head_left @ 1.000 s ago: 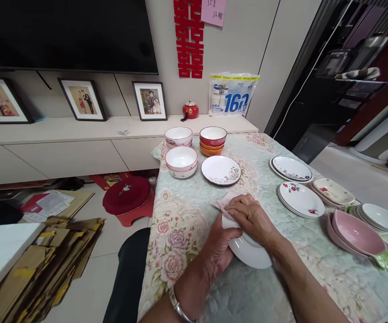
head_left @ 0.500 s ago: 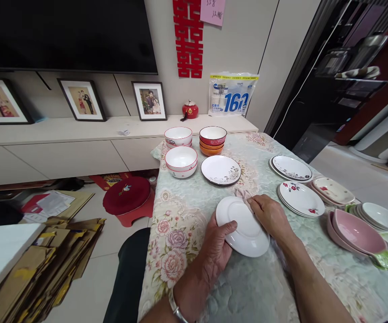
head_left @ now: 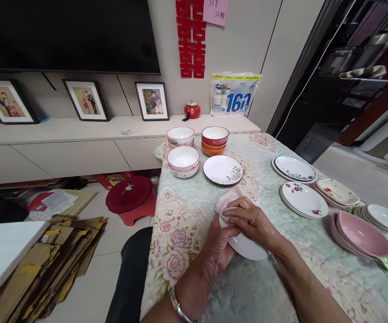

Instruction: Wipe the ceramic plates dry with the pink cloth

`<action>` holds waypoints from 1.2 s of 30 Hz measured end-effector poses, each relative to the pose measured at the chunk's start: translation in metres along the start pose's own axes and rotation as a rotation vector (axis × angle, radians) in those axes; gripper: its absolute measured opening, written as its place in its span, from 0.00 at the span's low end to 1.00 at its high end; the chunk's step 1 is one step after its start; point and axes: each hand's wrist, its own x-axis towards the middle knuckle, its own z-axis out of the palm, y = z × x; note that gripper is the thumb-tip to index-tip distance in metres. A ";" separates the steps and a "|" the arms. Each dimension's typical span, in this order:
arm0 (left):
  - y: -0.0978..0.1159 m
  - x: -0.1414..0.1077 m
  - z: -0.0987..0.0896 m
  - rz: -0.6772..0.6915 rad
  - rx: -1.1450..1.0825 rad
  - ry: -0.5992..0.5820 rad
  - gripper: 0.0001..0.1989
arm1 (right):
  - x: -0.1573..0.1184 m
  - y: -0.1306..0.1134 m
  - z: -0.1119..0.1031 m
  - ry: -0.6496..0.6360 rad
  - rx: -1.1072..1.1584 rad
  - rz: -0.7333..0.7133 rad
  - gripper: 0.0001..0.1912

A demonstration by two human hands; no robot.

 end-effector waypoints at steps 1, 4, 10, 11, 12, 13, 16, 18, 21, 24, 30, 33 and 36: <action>-0.001 0.000 -0.001 -0.004 0.005 -0.011 0.38 | 0.000 0.004 -0.001 0.007 -0.020 0.017 0.12; -0.002 0.000 -0.002 -0.027 0.015 -0.040 0.37 | -0.004 0.020 -0.007 0.051 -0.070 0.131 0.12; -0.002 -0.003 -0.001 -0.058 0.063 -0.025 0.32 | -0.015 0.042 -0.023 0.085 -0.053 0.451 0.14; -0.002 -0.004 0.000 -0.044 0.060 0.001 0.31 | -0.016 0.043 -0.025 0.084 -0.080 0.482 0.15; -0.002 -0.004 0.001 -0.026 0.050 0.033 0.31 | -0.017 0.044 -0.026 0.081 -0.110 0.503 0.15; -0.003 -0.005 0.002 -0.006 0.033 0.063 0.31 | -0.017 0.045 -0.027 0.078 -0.136 0.516 0.16; -0.005 -0.005 0.004 0.048 -0.019 0.099 0.35 | -0.019 0.046 -0.028 0.081 -0.198 0.552 0.16; -0.006 -0.005 0.003 0.063 -0.032 0.091 0.37 | -0.020 0.048 -0.026 0.088 -0.233 0.574 0.15; -0.007 -0.004 0.001 0.033 -0.033 0.058 0.38 | -0.019 0.050 -0.021 0.145 -0.282 0.551 0.16; -0.007 -0.004 0.001 -0.020 -0.021 0.001 0.37 | -0.015 0.045 -0.016 0.218 -0.276 0.448 0.15; -0.008 -0.004 0.003 -0.073 -0.026 -0.035 0.31 | -0.003 0.004 -0.010 0.069 -0.134 0.092 0.13; -0.009 -0.002 0.003 -0.070 -0.008 -0.016 0.21 | 0.001 -0.011 -0.006 -0.086 -0.046 -0.053 0.12; -0.008 -0.002 0.003 -0.069 -0.004 -0.014 0.21 | 0.003 -0.009 -0.004 -0.098 -0.029 -0.023 0.12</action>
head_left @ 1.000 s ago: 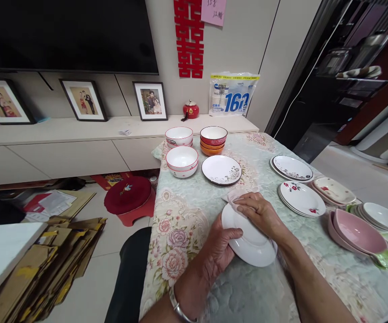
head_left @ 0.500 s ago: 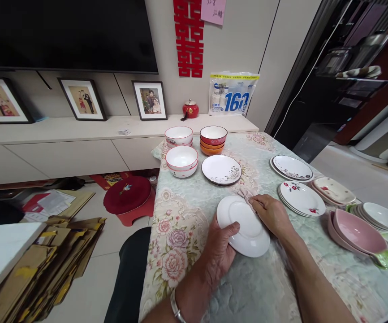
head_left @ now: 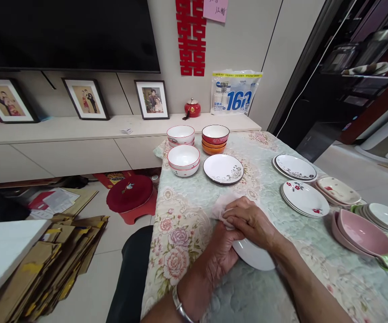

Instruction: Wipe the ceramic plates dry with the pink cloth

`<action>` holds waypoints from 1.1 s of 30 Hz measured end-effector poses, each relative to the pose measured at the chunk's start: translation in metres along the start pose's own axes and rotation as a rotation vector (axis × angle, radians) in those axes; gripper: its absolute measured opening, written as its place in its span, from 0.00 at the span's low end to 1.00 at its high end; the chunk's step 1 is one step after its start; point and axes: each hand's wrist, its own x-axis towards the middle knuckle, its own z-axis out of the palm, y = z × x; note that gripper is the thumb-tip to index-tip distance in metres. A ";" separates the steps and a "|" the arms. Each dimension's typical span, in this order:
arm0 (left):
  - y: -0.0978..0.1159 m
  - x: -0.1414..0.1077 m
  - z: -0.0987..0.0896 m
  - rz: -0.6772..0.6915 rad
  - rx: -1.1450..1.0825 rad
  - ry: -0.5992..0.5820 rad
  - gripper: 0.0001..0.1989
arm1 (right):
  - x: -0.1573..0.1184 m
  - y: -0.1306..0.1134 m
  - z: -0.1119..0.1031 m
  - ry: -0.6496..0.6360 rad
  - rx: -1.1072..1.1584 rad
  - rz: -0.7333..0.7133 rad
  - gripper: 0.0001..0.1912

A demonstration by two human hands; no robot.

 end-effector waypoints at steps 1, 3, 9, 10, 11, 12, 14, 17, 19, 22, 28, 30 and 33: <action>0.000 0.000 0.000 -0.006 -0.006 -0.005 0.24 | 0.000 0.004 0.000 0.034 -0.002 0.043 0.12; 0.001 -0.001 0.000 -0.023 -0.015 -0.030 0.30 | -0.002 0.015 -0.002 0.101 -0.003 0.153 0.12; 0.001 -0.003 -0.002 -0.036 0.057 -0.024 0.30 | -0.016 0.039 -0.013 0.145 -0.053 0.477 0.16; 0.000 -0.003 -0.003 -0.016 0.067 -0.005 0.29 | -0.017 0.042 -0.014 0.135 -0.079 0.501 0.16; 0.000 -0.002 -0.003 0.006 0.069 0.012 0.28 | -0.018 0.043 -0.014 0.124 -0.111 0.514 0.17; 0.000 -0.002 -0.003 0.026 0.065 0.022 0.27 | -0.019 0.044 -0.015 0.117 -0.147 0.524 0.18; 0.000 -0.002 -0.003 0.060 0.034 0.029 0.27 | -0.020 0.045 -0.015 0.122 -0.203 0.549 0.18; 0.000 -0.003 -0.002 0.090 -0.004 0.039 0.30 | -0.020 0.044 -0.015 0.157 -0.224 0.609 0.18; 0.001 -0.004 -0.001 0.105 -0.010 0.063 0.34 | -0.020 0.044 -0.015 0.183 -0.230 0.621 0.17; 0.000 -0.005 -0.001 0.097 -0.016 0.061 0.37 | -0.018 0.044 -0.011 0.227 -0.251 0.542 0.16; 0.001 -0.002 -0.001 0.066 -0.018 0.000 0.34 | -0.008 0.021 -0.006 0.177 -0.094 0.152 0.13; 0.001 -0.001 0.000 0.055 -0.015 0.013 0.32 | -0.005 0.009 -0.004 0.105 -0.032 0.034 0.13; 0.001 -0.001 0.001 0.038 0.003 0.016 0.26 | -0.002 0.001 -0.001 0.017 0.004 -0.029 0.13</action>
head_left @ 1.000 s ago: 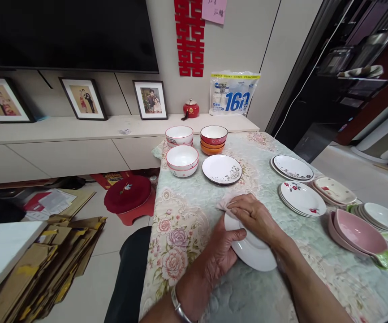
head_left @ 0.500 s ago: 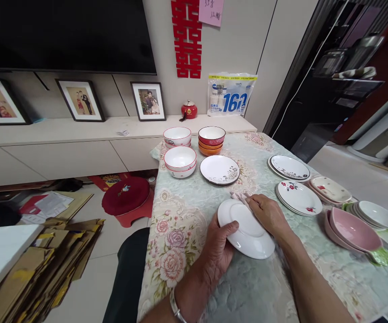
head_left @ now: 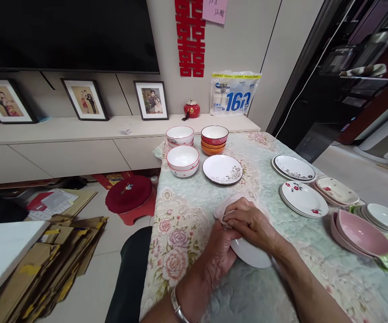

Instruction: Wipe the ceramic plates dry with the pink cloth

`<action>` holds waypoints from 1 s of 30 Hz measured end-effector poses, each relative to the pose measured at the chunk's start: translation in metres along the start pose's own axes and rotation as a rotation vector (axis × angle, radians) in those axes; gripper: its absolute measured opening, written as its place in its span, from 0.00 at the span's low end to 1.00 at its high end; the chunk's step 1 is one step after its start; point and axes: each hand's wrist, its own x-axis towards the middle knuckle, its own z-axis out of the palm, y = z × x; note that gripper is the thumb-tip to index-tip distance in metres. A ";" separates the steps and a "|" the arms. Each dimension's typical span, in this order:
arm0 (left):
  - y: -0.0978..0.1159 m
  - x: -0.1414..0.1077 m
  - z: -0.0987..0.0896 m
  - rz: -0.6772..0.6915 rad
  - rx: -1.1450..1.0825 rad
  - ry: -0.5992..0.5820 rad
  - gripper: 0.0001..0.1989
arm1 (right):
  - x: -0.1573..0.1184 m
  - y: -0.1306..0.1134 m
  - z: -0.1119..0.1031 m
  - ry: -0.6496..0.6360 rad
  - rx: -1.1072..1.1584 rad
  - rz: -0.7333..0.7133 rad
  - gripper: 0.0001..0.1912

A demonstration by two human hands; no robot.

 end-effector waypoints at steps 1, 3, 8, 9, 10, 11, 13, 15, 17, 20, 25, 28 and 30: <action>0.000 0.000 0.000 -0.002 0.001 -0.009 0.26 | 0.001 0.001 0.001 0.006 -0.006 0.018 0.13; 0.001 0.000 -0.001 -0.002 -0.003 -0.044 0.30 | 0.000 0.008 0.000 0.071 -0.017 0.098 0.11; 0.002 0.001 -0.004 -0.002 0.008 -0.097 0.33 | -0.012 0.038 -0.006 0.252 -0.095 0.378 0.12; 0.002 0.001 -0.004 -0.004 0.012 -0.093 0.33 | -0.015 0.042 -0.008 0.281 -0.146 0.415 0.12; 0.002 0.001 -0.005 -0.006 0.014 -0.087 0.33 | -0.017 0.045 -0.008 0.311 -0.201 0.448 0.12; 0.002 0.002 -0.006 -0.006 0.010 -0.076 0.33 | -0.018 0.047 -0.008 0.339 -0.246 0.479 0.12; 0.001 0.003 -0.007 -0.011 -0.023 -0.043 0.30 | -0.018 0.045 -0.006 0.371 -0.287 0.517 0.11; 0.001 0.006 -0.008 -0.024 -0.078 0.017 0.26 | -0.015 0.037 -0.004 0.348 -0.265 0.500 0.10; 0.003 0.009 -0.010 -0.034 -0.131 0.090 0.25 | -0.012 0.026 -0.002 0.288 -0.184 0.437 0.08; 0.010 0.013 -0.013 -0.057 -0.184 0.148 0.25 | -0.009 0.008 -0.005 0.162 0.022 0.320 0.08; 0.021 0.014 -0.015 -0.023 -0.189 0.159 0.22 | -0.007 -0.011 -0.012 -0.009 0.272 0.158 0.12; 0.019 0.013 -0.014 0.030 -0.156 0.103 0.21 | -0.004 -0.007 -0.006 0.014 0.300 0.089 0.13; 0.016 0.012 -0.013 0.048 -0.142 0.072 0.22 | -0.003 0.002 0.001 0.122 0.219 0.104 0.15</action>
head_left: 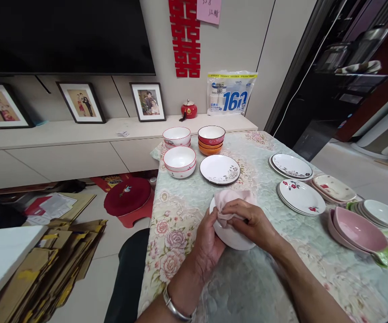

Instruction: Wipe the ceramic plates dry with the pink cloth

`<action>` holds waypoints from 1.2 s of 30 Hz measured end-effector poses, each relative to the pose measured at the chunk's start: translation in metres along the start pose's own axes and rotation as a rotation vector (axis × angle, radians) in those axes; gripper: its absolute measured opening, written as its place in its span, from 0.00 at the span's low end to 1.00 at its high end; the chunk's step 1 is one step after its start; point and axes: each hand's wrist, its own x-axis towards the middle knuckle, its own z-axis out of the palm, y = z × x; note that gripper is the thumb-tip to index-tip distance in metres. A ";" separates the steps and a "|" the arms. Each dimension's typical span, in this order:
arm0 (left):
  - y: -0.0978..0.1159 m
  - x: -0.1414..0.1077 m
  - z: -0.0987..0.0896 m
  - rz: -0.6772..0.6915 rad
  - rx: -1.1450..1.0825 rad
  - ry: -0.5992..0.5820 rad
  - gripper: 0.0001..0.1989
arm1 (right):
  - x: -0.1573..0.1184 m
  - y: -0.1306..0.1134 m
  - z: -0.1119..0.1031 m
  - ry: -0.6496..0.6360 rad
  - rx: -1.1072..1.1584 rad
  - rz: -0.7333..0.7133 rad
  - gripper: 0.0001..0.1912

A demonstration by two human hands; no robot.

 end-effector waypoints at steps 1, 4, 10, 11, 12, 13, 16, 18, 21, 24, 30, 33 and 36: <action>-0.002 0.000 0.000 0.003 0.008 -0.011 0.22 | 0.000 0.006 0.001 0.066 -0.065 0.013 0.15; -0.005 -0.001 0.000 0.011 0.044 -0.025 0.25 | -0.003 0.021 -0.002 0.192 -0.294 0.107 0.15; -0.003 0.000 -0.003 0.038 0.049 -0.001 0.27 | -0.010 0.006 -0.018 0.081 -0.484 0.325 0.09; -0.002 0.000 -0.003 0.035 0.038 0.008 0.27 | -0.010 0.000 -0.018 0.023 -0.422 0.303 0.09; -0.001 0.000 -0.002 0.029 0.027 0.018 0.27 | -0.009 -0.006 -0.017 -0.035 -0.338 0.265 0.09; 0.000 0.000 -0.002 0.020 0.017 0.025 0.26 | -0.008 -0.010 -0.015 -0.084 -0.253 0.218 0.10; -0.002 -0.001 0.001 0.006 0.005 0.010 0.26 | -0.004 -0.013 -0.005 -0.090 -0.139 0.107 0.11; -0.005 -0.002 0.002 0.016 0.012 -0.027 0.25 | -0.002 -0.006 0.001 0.029 -0.218 0.087 0.11; -0.011 -0.003 0.002 0.034 0.032 -0.067 0.24 | -0.004 0.011 0.001 0.204 -0.434 0.168 0.10; -0.012 -0.002 0.000 0.044 0.041 -0.058 0.23 | -0.008 0.016 -0.010 0.218 -0.583 0.323 0.06; -0.005 -0.002 0.000 0.023 0.005 -0.016 0.24 | -0.009 -0.005 -0.011 -0.106 -0.316 0.163 0.05; -0.006 -0.002 0.002 0.019 -0.005 -0.042 0.23 | -0.005 -0.004 0.001 -0.040 -0.338 0.095 0.06; -0.010 -0.003 0.002 0.043 0.005 -0.073 0.23 | -0.003 0.006 0.003 0.095 -0.491 0.150 0.09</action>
